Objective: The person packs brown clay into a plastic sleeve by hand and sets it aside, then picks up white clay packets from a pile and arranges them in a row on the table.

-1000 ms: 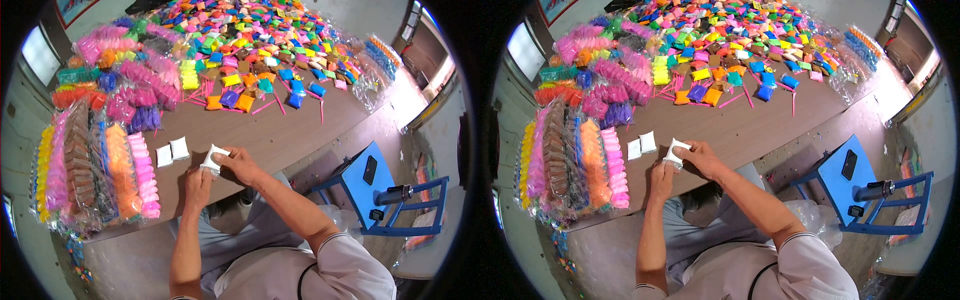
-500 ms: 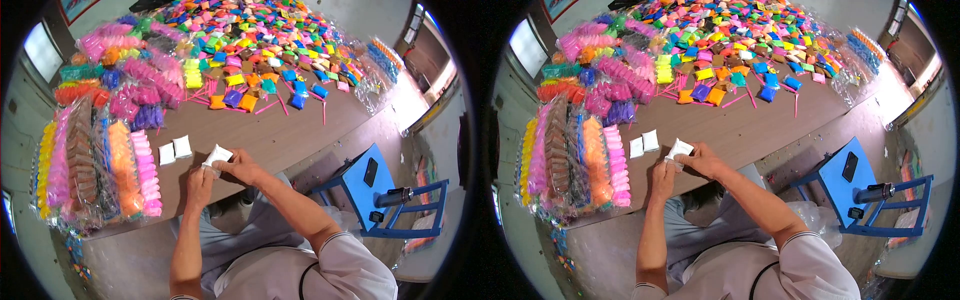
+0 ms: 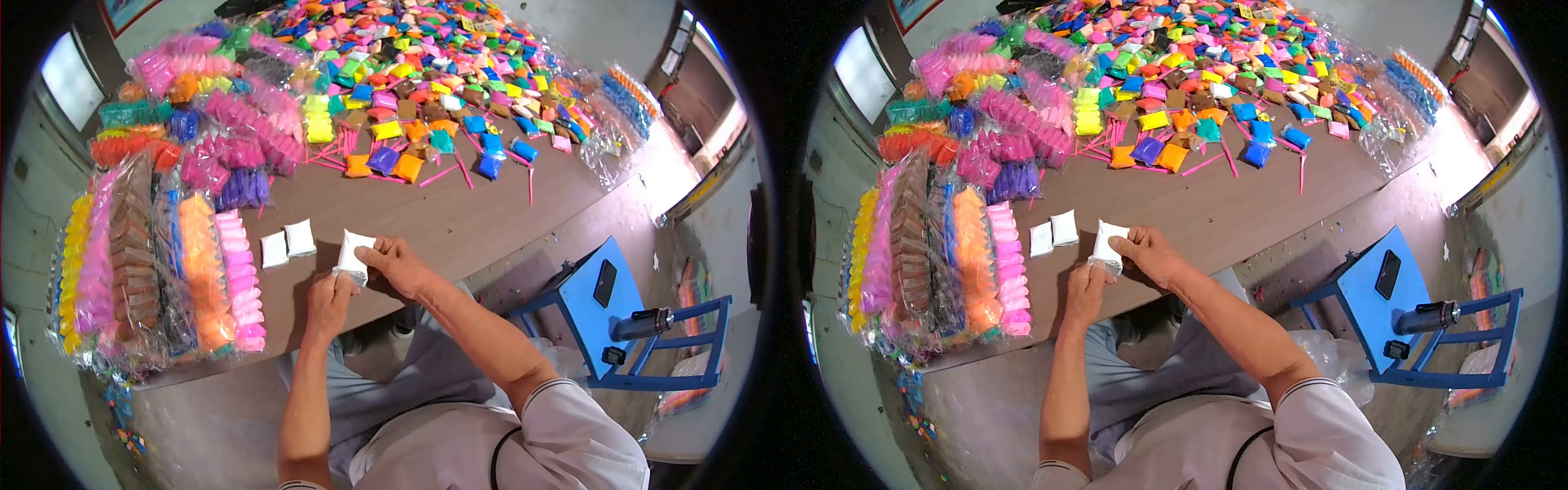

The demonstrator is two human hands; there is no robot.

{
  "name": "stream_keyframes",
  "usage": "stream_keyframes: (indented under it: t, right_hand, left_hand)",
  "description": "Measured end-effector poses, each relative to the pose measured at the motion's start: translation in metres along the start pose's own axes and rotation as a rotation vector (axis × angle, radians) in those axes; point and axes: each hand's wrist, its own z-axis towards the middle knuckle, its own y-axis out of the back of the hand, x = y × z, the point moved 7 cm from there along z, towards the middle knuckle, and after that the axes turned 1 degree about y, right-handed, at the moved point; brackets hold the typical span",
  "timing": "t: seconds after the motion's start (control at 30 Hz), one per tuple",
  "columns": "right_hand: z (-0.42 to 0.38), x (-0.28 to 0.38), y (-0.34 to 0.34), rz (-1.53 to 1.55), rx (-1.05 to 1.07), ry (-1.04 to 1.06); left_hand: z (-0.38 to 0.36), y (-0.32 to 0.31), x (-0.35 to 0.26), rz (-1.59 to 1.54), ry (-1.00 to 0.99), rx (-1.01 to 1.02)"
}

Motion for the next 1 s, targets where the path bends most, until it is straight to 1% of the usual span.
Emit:
stream_keyframes:
  t: [0.03, 0.1, 0.2, 0.23, 0.27, 0.3, 0.37, 0.43, 0.5, 0.57, 0.6, 0.63, 0.7, 0.83, 0.9, 1.0]
  right_hand:
    - [0.000, 0.000, -0.002, 0.000, 0.000, 0.001]
    - [-0.002, 0.003, -0.002, 0.012, -0.093, 0.018]
    - [-0.003, 0.010, -0.014, -0.033, -0.104, 0.050]
    - [-0.003, 0.009, -0.013, -0.034, -0.102, 0.049]
    - [-0.003, 0.009, -0.010, -0.130, -0.076, 0.048]
    - [-0.004, 0.010, -0.010, -0.224, -0.052, 0.047]
    - [-0.004, 0.010, -0.009, -0.239, -0.040, 0.014]
    - [-0.002, 0.008, -0.006, -0.254, -0.033, -0.020]
    - [0.004, 0.007, -0.011, -0.088, 0.132, 0.007]
    - [0.006, 0.006, -0.011, -0.060, 0.154, -0.025]
    - [0.006, 0.004, -0.013, -0.031, 0.177, -0.058]
    - [0.006, 0.005, -0.013, -0.031, 0.177, -0.059]
    - [0.006, 0.007, -0.013, -0.142, 0.177, -0.042]
    - [0.003, 0.005, -0.009, -0.172, 0.182, -0.062]
    - [0.003, 0.005, -0.008, -0.214, 0.137, -0.090]
    - [0.007, 0.004, -0.008, -0.219, 0.144, -0.071]
  left_hand:
    - [0.000, 0.000, 0.000, 0.029, -0.021, -0.006]
    - [0.000, 0.001, -0.002, 0.059, -0.045, -0.014]
    - [0.001, 0.000, -0.002, 0.040, -0.013, -0.007]
    - [0.002, -0.001, -0.005, 0.078, -0.053, -0.007]
    - [0.002, -0.002, -0.008, 0.116, -0.093, -0.007]
    - [0.002, -0.001, -0.010, 0.116, -0.093, -0.008]
    - [0.001, -0.001, -0.017, 0.129, -0.127, 0.016]
    - [0.000, 0.000, -0.019, 0.091, -0.101, 0.010]
    - [0.001, 0.000, -0.018, 0.052, -0.079, -0.001]
    - [0.000, 0.000, -0.008, -0.081, 0.004, -0.021]
    - [0.000, 0.000, -0.008, -0.082, 0.004, -0.022]
    - [0.000, 0.002, -0.007, -0.075, 0.002, -0.026]
    - [-0.001, 0.003, -0.006, -0.070, 0.002, -0.032]
    - [-0.001, -0.001, -0.005, -0.032, -0.016, -0.007]
    - [-0.001, -0.001, -0.004, -0.030, -0.018, -0.006]
    - [-0.001, 0.001, -0.006, -0.032, -0.026, 0.005]
